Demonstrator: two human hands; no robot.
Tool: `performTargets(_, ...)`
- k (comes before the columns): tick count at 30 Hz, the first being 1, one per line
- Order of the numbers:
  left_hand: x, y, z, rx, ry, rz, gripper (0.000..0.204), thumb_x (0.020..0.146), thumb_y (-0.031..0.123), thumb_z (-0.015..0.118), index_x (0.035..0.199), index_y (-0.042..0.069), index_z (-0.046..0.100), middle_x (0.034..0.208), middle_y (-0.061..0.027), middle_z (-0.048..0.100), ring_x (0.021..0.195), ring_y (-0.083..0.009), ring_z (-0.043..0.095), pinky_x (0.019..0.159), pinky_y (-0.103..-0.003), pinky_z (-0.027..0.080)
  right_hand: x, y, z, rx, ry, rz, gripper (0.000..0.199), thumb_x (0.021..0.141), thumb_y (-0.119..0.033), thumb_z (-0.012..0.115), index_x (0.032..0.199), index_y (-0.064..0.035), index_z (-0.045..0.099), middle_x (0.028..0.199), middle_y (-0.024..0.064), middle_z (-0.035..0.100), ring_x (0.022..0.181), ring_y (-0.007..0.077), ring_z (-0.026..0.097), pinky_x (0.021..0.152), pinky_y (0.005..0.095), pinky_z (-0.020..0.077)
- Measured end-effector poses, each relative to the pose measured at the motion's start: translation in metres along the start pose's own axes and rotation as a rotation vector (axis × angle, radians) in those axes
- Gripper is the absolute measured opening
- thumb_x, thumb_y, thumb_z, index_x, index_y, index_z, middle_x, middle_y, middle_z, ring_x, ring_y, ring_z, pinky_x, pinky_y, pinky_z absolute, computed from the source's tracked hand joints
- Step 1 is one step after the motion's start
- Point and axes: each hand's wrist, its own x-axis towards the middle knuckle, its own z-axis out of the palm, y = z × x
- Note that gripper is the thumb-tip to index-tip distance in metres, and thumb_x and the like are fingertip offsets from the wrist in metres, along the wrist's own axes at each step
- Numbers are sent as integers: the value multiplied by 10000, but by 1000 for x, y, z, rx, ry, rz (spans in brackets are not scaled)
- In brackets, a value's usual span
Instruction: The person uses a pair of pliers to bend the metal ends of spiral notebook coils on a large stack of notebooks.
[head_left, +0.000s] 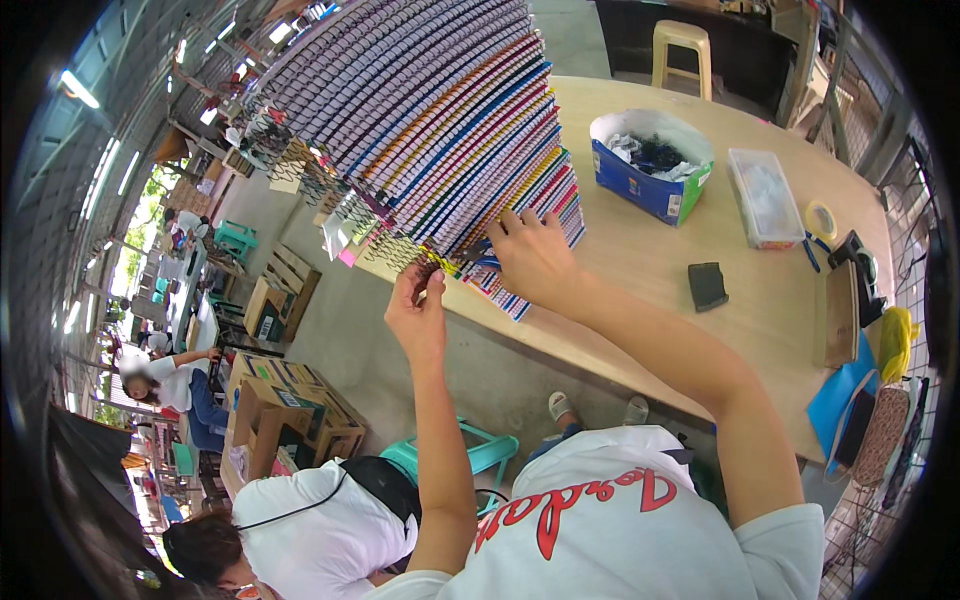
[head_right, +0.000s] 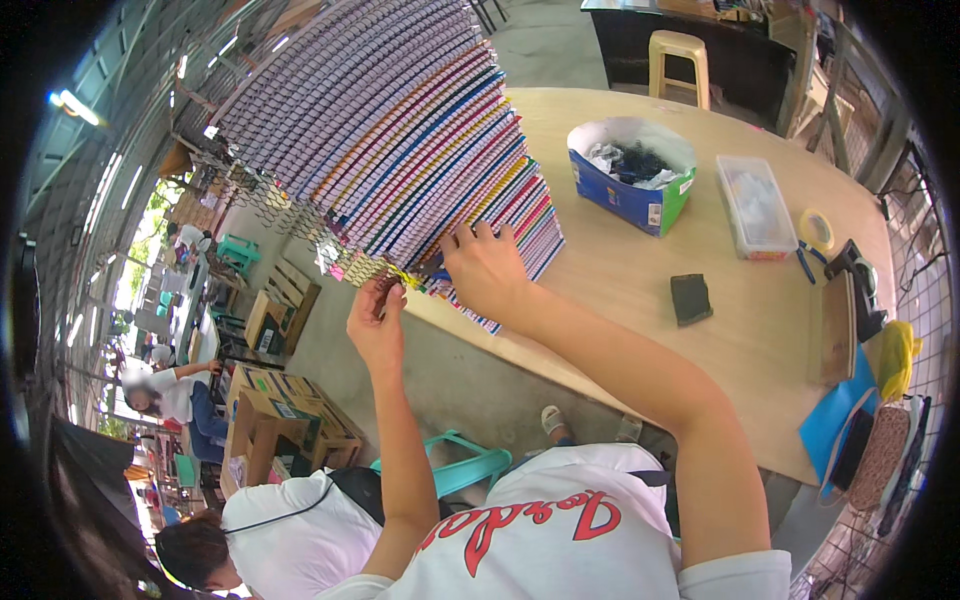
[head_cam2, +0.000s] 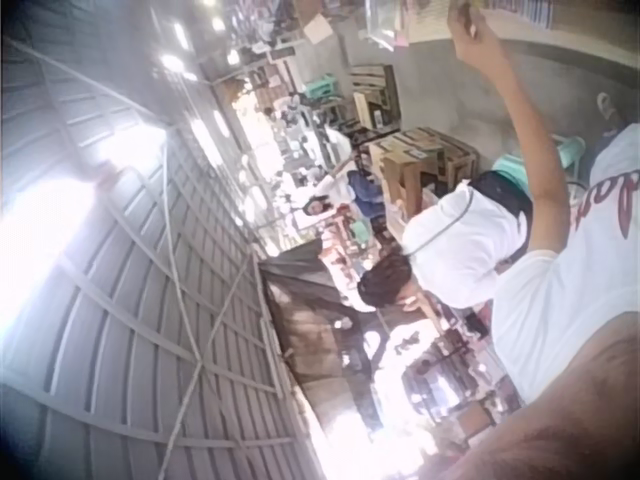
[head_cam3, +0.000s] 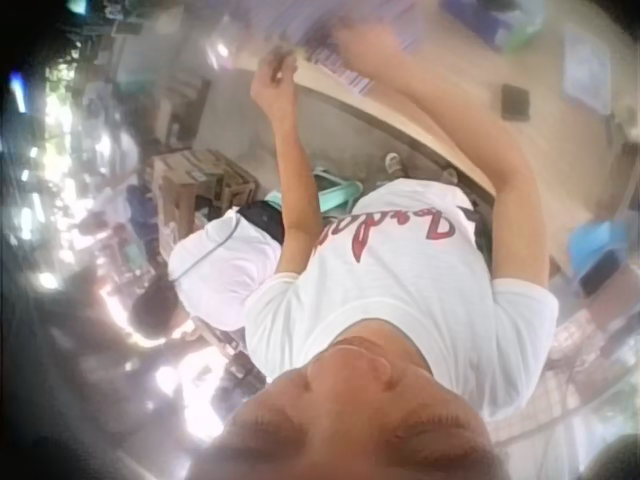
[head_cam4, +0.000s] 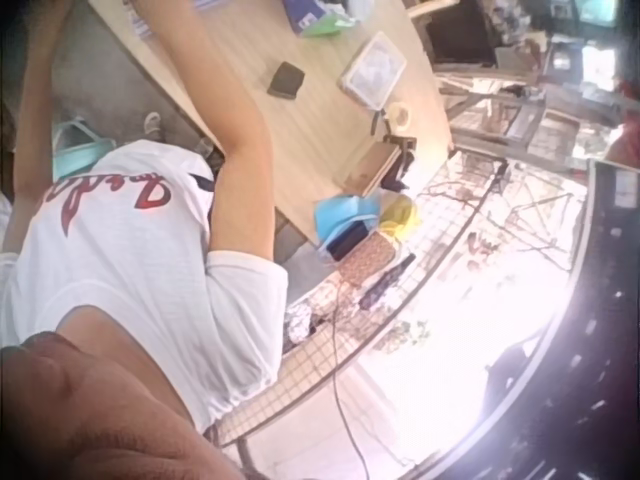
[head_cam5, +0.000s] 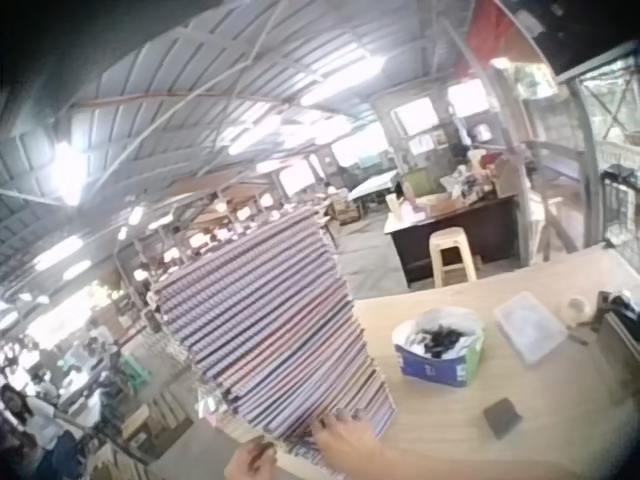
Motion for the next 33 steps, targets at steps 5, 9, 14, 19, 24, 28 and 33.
performTargets(5,-1,-8,-7,1,8,34,256,872,46,687,1083,-85,627,946,-99,683,798,-131,647,710,-265,552,7,-13,6,0,38,-2,298,732,-173,674,994,-35,639,979,111,628,921,278,622,703,465,485)
performTargets(9,1,-8,-6,6,10,38,248,872,46,686,1081,-80,642,935,-101,687,785,-136,656,709,-271,560,10,-16,5,-25,-23,19,319,724,-198,694,992,-35,638,972,106,625,902,266,626,679,468,482)
performTargets(14,1,-3,-5,47,9,28,221,884,18,660,1076,-88,638,952,-99,674,827,-137,647,748,-291,582,8,-17,3,-8,-84,47,362,712,-256,740,978,-30,642,971,127,623,876,276,638,669,462,485)
performTargets(19,-1,6,-5,101,10,29,201,887,25,660,1052,-88,647,926,-89,673,814,-126,641,739,-292,585,10,-16,0,-8,-70,31,357,712,-263,744,958,-25,643,959,133,630,866,282,646,650,463,491)
performTargets(24,-1,0,-4,97,33,69,236,878,40,676,1078,-81,652,886,-97,694,754,-125,662,666,-250,538,18,-6,8,89,-98,10,232,749,-181,677,904,-11,646,851,167,668,753,318,690,590,450,537)
performTargets(28,-1,-6,-2,62,53,48,235,881,42,673,1071,-94,647,892,-103,690,760,-132,662,686,-260,554,18,-3,0,144,-161,-26,177,759,-120,615,885,2,639,797,179,671,694,350,692,584,443,554)
performTargets(33,-1,2,-4,-38,18,-19,225,882,27,667,1075,-87,643,937,-108,681,808,-138,658,735,-290,590,8,-5,-6,151,-123,8,201,757,-125,612,906,9,625,872,174,656,743,345,684,610,460,543)
